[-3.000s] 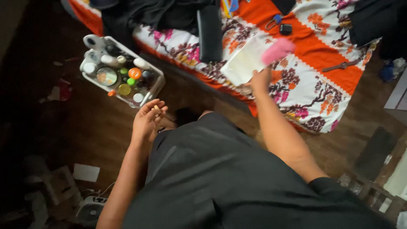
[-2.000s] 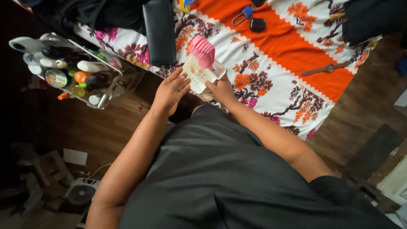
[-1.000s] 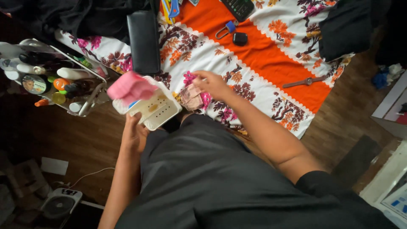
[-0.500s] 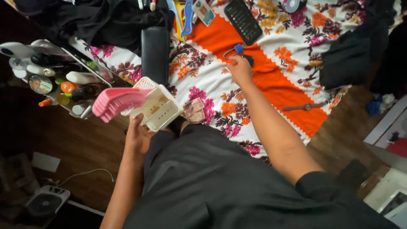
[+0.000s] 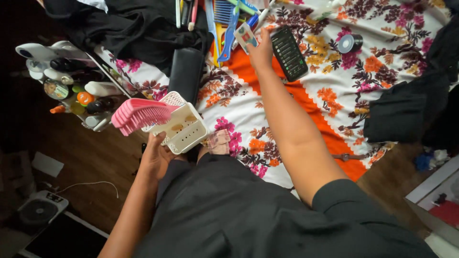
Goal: Sort and place personal grooming and stationery items into a storage container.
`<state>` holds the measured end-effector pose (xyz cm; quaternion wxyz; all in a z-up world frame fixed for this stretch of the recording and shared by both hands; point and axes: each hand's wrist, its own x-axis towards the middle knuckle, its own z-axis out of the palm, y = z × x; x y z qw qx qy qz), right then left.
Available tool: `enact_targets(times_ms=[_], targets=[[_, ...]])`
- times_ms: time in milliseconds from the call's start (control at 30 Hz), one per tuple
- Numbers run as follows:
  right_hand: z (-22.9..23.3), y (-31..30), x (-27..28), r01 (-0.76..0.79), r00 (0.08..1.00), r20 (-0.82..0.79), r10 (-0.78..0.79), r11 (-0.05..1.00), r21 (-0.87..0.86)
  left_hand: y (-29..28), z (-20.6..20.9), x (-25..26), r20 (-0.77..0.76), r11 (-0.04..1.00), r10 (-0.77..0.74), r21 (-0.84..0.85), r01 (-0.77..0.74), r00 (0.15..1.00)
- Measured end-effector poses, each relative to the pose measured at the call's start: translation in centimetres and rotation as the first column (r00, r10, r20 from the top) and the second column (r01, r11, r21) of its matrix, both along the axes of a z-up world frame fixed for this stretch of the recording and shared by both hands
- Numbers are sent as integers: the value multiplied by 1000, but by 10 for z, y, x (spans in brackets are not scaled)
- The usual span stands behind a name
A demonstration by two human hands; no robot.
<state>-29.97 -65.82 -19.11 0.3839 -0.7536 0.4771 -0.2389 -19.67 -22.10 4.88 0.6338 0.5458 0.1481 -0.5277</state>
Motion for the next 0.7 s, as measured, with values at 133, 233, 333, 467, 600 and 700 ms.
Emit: enact_targets(times_ms=[133,233,333,467,600,700], targets=[[1,-4,18,0,996,92,-21,973,230,-7,5,0,-20,999,5,40,-5,1000],[-6,14,20,-60,984,-173,32,986,-154,-9,1,-5,-30,998,-7,63,8,1000],[-15,19,22,-23,995,-89,39,986,168,-12,-9,-9,-42,999,40,23,-39,998],[9,-3,25,-138,990,25,137,989,45,-18,-25,-13,-69,997,69,24,-67,995],[47,-67,38,-40,999,-31,31,936,-349,-21,-52,-17,-50,996,81,34,-79,995],[69,-106,52,-216,976,-109,189,912,-349,-43,-35,-3,-51,999,5,51,-3,999]])
